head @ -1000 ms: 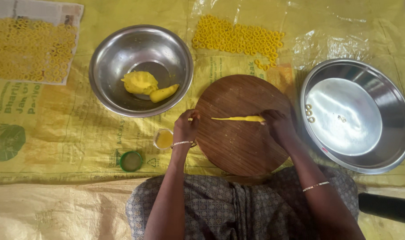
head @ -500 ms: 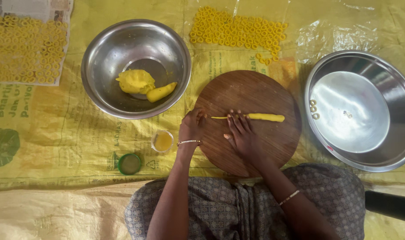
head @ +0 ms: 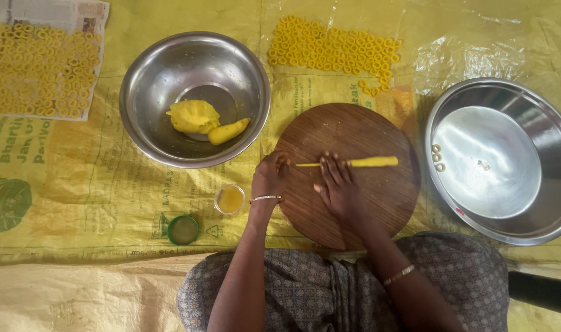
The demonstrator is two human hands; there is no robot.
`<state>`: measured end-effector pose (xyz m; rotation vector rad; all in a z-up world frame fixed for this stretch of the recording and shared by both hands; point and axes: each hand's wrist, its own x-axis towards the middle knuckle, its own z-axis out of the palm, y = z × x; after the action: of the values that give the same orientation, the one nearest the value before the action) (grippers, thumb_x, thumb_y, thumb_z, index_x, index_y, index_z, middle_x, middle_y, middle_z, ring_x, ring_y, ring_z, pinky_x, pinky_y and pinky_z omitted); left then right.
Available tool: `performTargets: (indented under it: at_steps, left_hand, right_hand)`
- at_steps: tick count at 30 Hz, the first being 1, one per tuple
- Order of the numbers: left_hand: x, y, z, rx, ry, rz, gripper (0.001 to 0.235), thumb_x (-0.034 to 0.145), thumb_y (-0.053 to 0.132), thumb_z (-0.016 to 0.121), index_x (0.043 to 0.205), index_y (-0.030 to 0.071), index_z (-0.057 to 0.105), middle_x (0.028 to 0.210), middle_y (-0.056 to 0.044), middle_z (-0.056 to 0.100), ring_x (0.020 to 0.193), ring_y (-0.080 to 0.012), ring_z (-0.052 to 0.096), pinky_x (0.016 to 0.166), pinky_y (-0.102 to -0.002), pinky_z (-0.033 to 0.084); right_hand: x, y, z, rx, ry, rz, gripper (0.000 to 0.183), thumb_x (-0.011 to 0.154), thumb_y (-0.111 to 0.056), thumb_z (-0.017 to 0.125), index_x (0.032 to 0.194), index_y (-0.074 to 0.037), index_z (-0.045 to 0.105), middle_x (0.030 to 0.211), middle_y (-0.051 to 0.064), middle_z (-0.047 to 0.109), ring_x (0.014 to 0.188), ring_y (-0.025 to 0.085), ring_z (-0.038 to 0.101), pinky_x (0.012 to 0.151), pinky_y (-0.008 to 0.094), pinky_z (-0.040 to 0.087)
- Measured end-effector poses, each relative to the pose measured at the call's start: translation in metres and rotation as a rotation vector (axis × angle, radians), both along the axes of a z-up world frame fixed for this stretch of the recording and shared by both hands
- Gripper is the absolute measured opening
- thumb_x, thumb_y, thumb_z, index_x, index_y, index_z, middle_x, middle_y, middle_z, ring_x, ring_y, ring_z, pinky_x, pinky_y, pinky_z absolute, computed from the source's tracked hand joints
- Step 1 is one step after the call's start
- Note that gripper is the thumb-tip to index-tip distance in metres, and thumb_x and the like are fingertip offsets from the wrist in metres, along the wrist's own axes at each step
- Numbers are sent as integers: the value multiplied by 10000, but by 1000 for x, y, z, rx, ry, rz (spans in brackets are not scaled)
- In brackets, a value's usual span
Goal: The person rolls a yellow dough rope on a wooden board, pinches off small segments, and forms them into rings by hand. The finished rings are placed into a metal bowl to the right.
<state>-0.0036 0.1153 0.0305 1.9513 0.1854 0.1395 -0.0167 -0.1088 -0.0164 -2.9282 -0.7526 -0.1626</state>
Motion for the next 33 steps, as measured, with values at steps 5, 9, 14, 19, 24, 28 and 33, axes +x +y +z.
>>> performTargets:
  at_steps: [5,9,14,19,24,28,33]
  left_hand:
    - [2,-5,-4,12,-15,-18,203,913,122,704,1107,62,697,987,-159,760,884,-300,758,761,-393,586]
    - [-1,-3,-5,-6,5,-11,220,917,115,696,1130,62,686,974,-163,755,874,-303,758,755,-394,586]
    - [-2,-2,-4,40,-26,-3,211,915,99,692,1121,55,693,980,-167,752,888,-315,749,746,-403,581]
    - [0,-4,-5,26,7,-20,225,913,111,694,1131,53,684,974,-153,763,883,-296,760,755,-394,586]
    - [-2,-5,-3,-52,60,-52,259,917,89,660,1174,50,647,1004,-136,767,885,-280,764,740,-382,592]
    - [-2,-3,-1,28,24,-37,219,922,97,699,1136,60,677,990,-153,762,887,-286,763,754,-381,584]
    - [-1,-2,-6,22,-35,-48,202,914,62,681,1116,72,692,994,-153,770,911,-287,767,775,-382,590]
  right_hand:
    - [-25,-3,1,87,33,-20,708,1080,-505,325,1577,-1,306,1683,167,247,1582,347,184,1280,541,132]
    - [18,5,-6,-56,-7,-72,744,1063,-549,310,1583,-17,305,1687,149,232,1575,339,164,1265,572,102]
    - [46,8,-7,-76,-38,-57,780,1039,-576,293,1584,-18,298,1673,151,223,1549,341,149,1231,595,90]
    - [-11,-2,0,-45,42,-42,762,1062,-557,296,1584,-2,281,1683,170,210,1572,385,138,1246,614,80]
    - [-18,2,-2,23,5,-42,812,1041,-605,292,1569,11,270,1679,188,178,1551,447,91,1225,646,51]
    - [32,8,-6,-127,11,-95,831,1029,-629,279,1582,-10,243,1686,182,151,1541,457,58,1201,668,22]
    - [41,3,-9,-87,12,-63,798,1046,-604,275,1595,-26,256,1704,167,164,1568,399,88,1212,663,14]
